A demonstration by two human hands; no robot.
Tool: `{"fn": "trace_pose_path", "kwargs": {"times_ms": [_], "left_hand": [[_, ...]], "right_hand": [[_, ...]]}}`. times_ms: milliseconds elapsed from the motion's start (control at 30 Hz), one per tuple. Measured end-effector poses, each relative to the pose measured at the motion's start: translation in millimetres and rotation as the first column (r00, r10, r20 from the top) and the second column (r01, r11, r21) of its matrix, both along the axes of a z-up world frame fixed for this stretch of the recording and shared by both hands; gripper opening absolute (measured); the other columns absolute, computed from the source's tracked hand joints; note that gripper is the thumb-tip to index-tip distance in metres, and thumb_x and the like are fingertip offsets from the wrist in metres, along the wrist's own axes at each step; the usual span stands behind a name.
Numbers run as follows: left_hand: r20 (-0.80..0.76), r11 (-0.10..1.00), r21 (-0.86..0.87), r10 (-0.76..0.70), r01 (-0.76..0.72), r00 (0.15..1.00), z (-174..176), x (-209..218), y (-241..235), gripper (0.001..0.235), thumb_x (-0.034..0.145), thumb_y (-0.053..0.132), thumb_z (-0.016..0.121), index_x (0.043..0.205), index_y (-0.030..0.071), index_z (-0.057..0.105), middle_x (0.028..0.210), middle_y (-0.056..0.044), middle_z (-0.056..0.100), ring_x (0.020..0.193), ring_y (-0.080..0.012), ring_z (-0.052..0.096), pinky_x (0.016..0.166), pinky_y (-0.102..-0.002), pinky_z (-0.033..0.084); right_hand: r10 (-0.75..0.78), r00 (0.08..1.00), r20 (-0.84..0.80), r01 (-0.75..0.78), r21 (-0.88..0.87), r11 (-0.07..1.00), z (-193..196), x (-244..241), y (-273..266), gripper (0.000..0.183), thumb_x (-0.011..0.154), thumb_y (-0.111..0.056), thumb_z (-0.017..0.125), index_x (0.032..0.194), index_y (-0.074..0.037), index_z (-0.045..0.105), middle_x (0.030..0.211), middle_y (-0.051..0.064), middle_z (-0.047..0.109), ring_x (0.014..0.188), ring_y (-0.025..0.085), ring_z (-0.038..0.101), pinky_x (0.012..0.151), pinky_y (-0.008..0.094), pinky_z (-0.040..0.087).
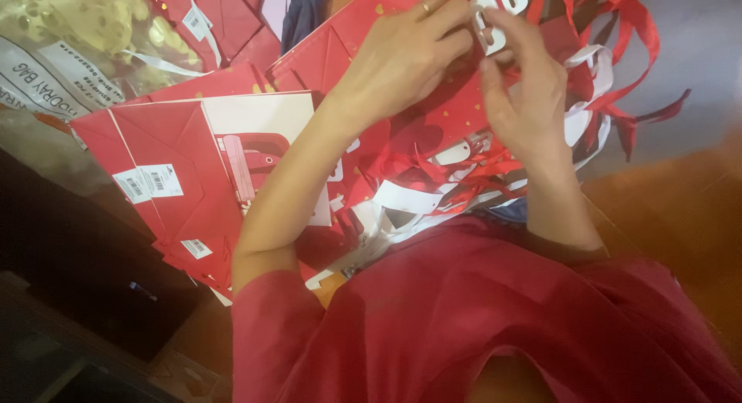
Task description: The person assembles red gift bags by threading red ribbons through white plastic handles and securing them with small red fasteners. The person handles multiple bags one at a time, threading ribbons and attaching fasteners to complete each bag.
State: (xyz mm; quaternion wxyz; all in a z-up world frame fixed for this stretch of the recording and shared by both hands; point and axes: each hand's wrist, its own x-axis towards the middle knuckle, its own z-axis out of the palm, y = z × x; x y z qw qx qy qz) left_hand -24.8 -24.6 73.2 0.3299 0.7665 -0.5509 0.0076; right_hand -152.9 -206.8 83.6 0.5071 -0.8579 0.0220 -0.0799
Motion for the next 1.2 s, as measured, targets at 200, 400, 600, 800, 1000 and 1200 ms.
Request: {"fn": "trace_pose_path", "kwargs": {"times_ms": [200,400,600,800,1000,1200], "left_hand": [[-0.511,0.993,-0.115,-0.075,0.018,0.856,10.9,6.6,16.6,0.014,0.111,0.013,0.067,0.105,0.007,0.056,0.098,-0.003,0.062,0.092,-0.0152,0.069,0.075,-0.032,0.055],[-0.870,0.797,-0.494,-0.451,-0.347,0.200,9.3,18.4,24.7,0.014,0.113,0.018,0.060,0.106,0.005,0.060,0.089,0.001,0.063,0.078,-0.0117,0.062,0.070,-0.030,0.052],[-0.546,0.931,-0.339,-0.075,-0.138,0.834,31.2,6.7,14.6,0.027,0.105,0.029,0.074,0.115,0.009,0.059,0.104,-0.003,0.064,0.089,-0.0154,0.064,0.075,-0.030,0.053],[-0.207,0.994,-0.077,0.062,-0.079,0.976,47.3,0.3,8.7,0.040,0.090,0.041,0.086,0.107,0.013,0.063,0.101,-0.001,0.066,0.090,-0.0260,0.066,0.071,-0.039,0.051],[-0.230,0.991,0.065,0.126,-0.114,0.965,25.0,2.0,6.8,0.033,0.083,0.030,0.086,0.094,0.010,0.062,0.087,-0.002,0.070,0.082,-0.0299,0.066,0.067,-0.045,0.050],[-0.426,0.998,0.057,0.011,0.015,0.905,18.0,17.5,18.9,0.020,0.085,0.017,0.081,0.088,0.007,0.063,0.078,-0.008,0.069,0.074,-0.0287,0.069,0.065,-0.042,0.051]], "right_hand": [[-0.004,0.999,0.036,0.005,-0.024,1.000,-0.9,2.3,4.5,0.037,0.105,0.011,0.059,0.139,-0.003,0.060,0.122,0.013,0.067,0.102,0.022,0.072,0.091,0.029,0.058],[-0.044,0.999,0.012,0.045,-0.025,0.999,-3.8,13.6,10.0,0.038,0.102,0.010,0.057,0.138,-0.002,0.063,0.120,0.012,0.069,0.093,0.023,0.069,0.077,0.032,0.052],[-0.031,0.999,0.015,0.031,0.010,0.999,-3.4,15.4,10.9,0.042,0.101,0.012,0.056,0.139,-0.005,0.059,0.131,0.012,0.069,0.103,0.020,0.072,0.085,0.031,0.057],[-0.174,0.984,-0.032,0.176,0.180,0.968,0.0,11.3,8.5,0.042,0.110,0.003,0.050,0.150,-0.002,0.041,0.113,0.011,0.073,0.083,0.011,0.058,0.073,0.026,0.048],[-0.073,0.997,-0.034,0.081,0.383,0.920,-12.9,8.1,0.9,0.026,0.118,-0.001,0.053,0.145,0.002,0.054,0.123,0.008,0.071,0.104,0.010,0.071,0.093,0.024,0.057],[0.094,0.982,-0.164,-0.077,0.109,0.991,-13.2,15.8,-1.0,0.027,0.108,-0.002,0.062,0.134,-0.002,0.067,0.102,0.008,0.070,0.090,0.011,0.059,0.081,0.027,0.050]]}}
